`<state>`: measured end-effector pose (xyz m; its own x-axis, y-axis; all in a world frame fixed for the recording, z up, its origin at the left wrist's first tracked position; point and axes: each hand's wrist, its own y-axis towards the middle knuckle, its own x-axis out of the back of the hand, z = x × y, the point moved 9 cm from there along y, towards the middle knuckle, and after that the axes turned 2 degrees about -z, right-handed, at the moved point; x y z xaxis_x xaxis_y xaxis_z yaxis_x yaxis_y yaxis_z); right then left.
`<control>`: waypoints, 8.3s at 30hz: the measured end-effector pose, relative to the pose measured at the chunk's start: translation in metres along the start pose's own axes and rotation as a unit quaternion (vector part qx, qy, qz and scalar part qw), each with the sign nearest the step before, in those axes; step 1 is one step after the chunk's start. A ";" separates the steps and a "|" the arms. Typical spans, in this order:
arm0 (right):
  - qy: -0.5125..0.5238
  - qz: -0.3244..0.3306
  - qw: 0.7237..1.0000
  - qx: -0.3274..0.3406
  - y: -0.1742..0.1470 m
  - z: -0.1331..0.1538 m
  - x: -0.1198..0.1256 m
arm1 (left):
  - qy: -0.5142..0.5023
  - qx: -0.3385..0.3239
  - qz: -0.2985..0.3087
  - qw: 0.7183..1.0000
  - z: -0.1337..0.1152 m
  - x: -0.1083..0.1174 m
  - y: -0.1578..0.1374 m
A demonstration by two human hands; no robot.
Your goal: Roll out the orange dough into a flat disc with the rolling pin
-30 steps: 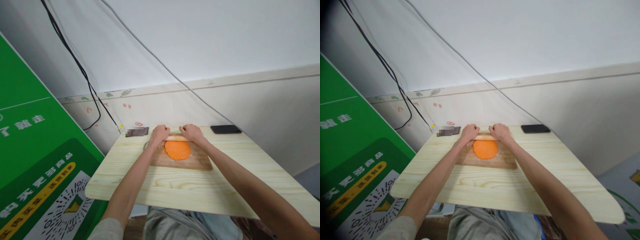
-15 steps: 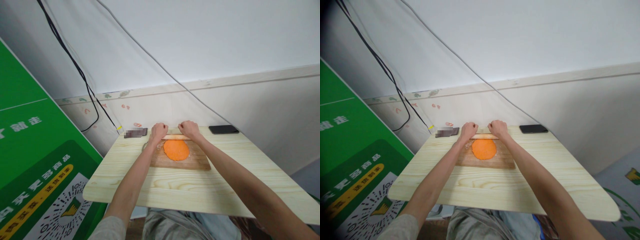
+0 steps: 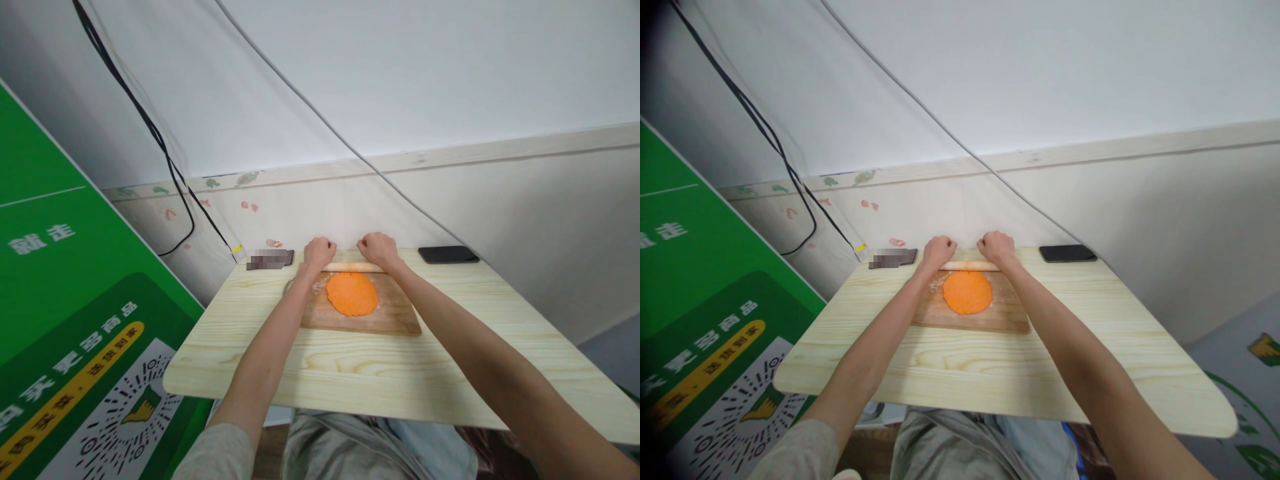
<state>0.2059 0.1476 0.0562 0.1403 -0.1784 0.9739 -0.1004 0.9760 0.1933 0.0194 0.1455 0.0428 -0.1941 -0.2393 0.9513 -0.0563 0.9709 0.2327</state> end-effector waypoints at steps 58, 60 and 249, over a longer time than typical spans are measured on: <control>0.031 -0.069 0.988 0.133 -0.097 0.020 0.005 | 0.011 -0.148 0.018 0.989 -0.026 0.027 -0.096; 0.047 -0.063 0.988 0.135 -0.099 0.020 0.005 | 0.001 -0.153 0.018 0.988 -0.025 0.028 -0.098; -0.051 -0.016 0.998 0.020 -0.054 0.014 -0.005 | 0.031 -0.105 0.050 0.993 -0.025 -0.007 -0.021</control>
<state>0.1969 0.0937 0.0424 0.0431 -0.2237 0.9737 -0.1378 0.9640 0.2276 0.0467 0.1273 0.0363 -0.1271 -0.1478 0.9808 0.1677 0.9714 0.1681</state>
